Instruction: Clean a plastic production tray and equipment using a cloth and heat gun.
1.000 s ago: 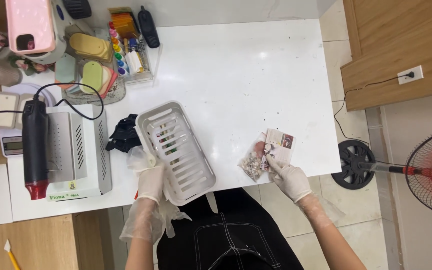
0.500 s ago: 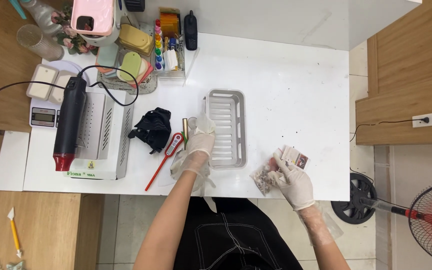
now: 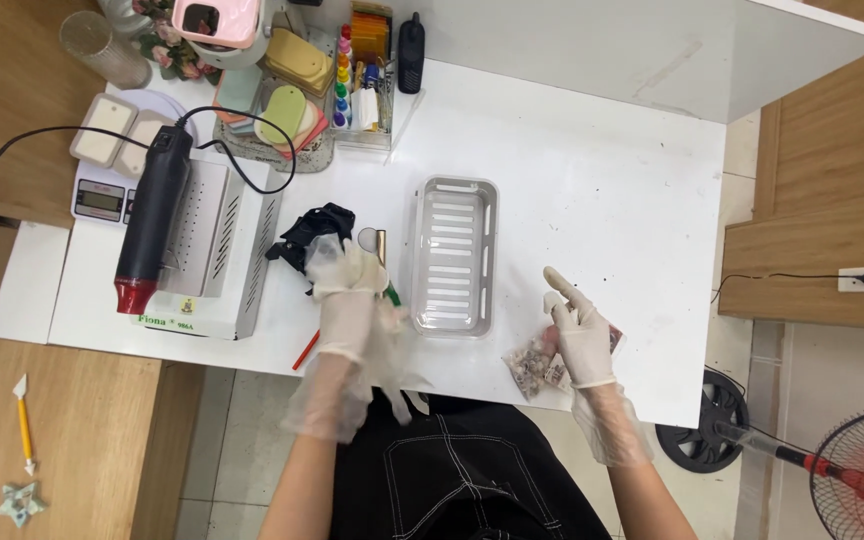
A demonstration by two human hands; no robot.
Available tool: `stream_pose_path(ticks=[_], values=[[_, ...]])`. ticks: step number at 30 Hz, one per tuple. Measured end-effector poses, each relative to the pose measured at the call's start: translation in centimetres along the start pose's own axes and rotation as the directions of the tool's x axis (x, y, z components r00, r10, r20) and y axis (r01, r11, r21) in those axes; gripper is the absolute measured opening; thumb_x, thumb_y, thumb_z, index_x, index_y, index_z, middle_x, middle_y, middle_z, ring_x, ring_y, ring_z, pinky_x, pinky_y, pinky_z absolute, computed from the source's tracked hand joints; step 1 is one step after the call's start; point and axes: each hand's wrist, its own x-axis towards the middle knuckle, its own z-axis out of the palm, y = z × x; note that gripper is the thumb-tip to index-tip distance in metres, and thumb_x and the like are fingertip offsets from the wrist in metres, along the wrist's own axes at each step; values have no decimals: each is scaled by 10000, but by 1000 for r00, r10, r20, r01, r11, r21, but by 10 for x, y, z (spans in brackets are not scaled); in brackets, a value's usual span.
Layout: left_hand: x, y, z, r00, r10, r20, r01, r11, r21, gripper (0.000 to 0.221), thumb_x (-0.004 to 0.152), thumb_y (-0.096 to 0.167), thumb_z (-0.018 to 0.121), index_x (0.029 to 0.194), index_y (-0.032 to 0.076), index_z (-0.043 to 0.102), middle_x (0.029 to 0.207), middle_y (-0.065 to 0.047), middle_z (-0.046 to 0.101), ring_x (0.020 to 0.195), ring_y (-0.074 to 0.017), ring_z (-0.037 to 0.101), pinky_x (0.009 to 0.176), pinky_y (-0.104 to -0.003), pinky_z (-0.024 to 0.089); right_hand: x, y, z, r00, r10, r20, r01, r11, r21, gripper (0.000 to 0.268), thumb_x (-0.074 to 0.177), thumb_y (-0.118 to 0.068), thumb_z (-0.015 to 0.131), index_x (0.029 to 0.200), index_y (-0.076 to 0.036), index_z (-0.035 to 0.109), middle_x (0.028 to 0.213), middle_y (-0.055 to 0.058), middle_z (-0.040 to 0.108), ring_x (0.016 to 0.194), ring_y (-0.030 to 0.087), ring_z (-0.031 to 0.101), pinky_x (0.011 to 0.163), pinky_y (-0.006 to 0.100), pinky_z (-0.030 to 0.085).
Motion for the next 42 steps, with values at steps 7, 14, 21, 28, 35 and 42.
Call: stream_pose_path(ticks=[7, 14, 21, 28, 35, 42], values=[[-72, -7, -86, 989, 24, 149, 42, 905, -424, 242, 888, 152, 743, 1075, 10, 683, 913, -67, 656, 783, -238, 728, 652, -361, 609, 49, 24, 12, 935, -175, 307, -10, 855, 518, 734, 1052, -597, 388, 1335, 52, 581, 839, -43, 526, 631, 53, 404, 625, 245, 415], [-111, -17, -87, 997, 73, 26, -37, 739, -673, 307, 939, 267, 639, 1135, 32, 615, 957, -68, 686, 842, -252, 701, 716, -421, 608, 12, -30, 41, 828, -146, 541, -48, 944, 328, 672, 1000, -536, 479, 1440, -42, 592, 700, -96, 353, 602, 64, 318, 595, 233, 321], [-144, -31, -90, 981, 148, -129, -196, 749, -633, 320, 972, 323, 601, 1118, 40, 633, 931, -54, 657, 847, -212, 701, 737, -359, 588, -14, -42, 74, 667, -87, 740, 69, 996, 55, 581, 998, -400, 538, 1419, -10, 630, 692, -90, 321, 632, 66, 319, 593, 231, 333], [-95, -121, -221, 898, 128, -421, 24, 941, 337, 447, 1045, 451, 458, 1187, 94, 686, 906, -132, 774, 855, -255, 751, 824, -361, 542, -13, -22, 88, 690, 16, 724, 53, 996, -73, 531, 993, -354, 522, 1367, -17, 691, 642, -73, 297, 576, 72, 294, 541, 241, 293], [-7, -113, -342, 717, 241, -654, 66, 910, 408, 599, 984, 535, 568, 1386, 92, 570, 1245, -243, 676, 1157, -398, 626, 976, -456, 490, 29, 40, 98, 827, 137, 545, -47, 983, -175, 543, 1001, -377, 499, 1352, -7, 687, 625, -62, 278, 531, 100, 280, 513, 287, 302], [110, -4, -407, 904, 153, -399, 148, 764, 628, 762, 963, 611, 431, 1612, 223, 329, 1569, -132, 476, 1450, -304, 441, 1220, -442, 232, -22, 18, 191, 859, 108, 501, -129, 992, 7, 643, 1013, -459, 429, 1386, 24, 631, 610, -43, 202, 497, 114, 185, 467, 300, 190]])
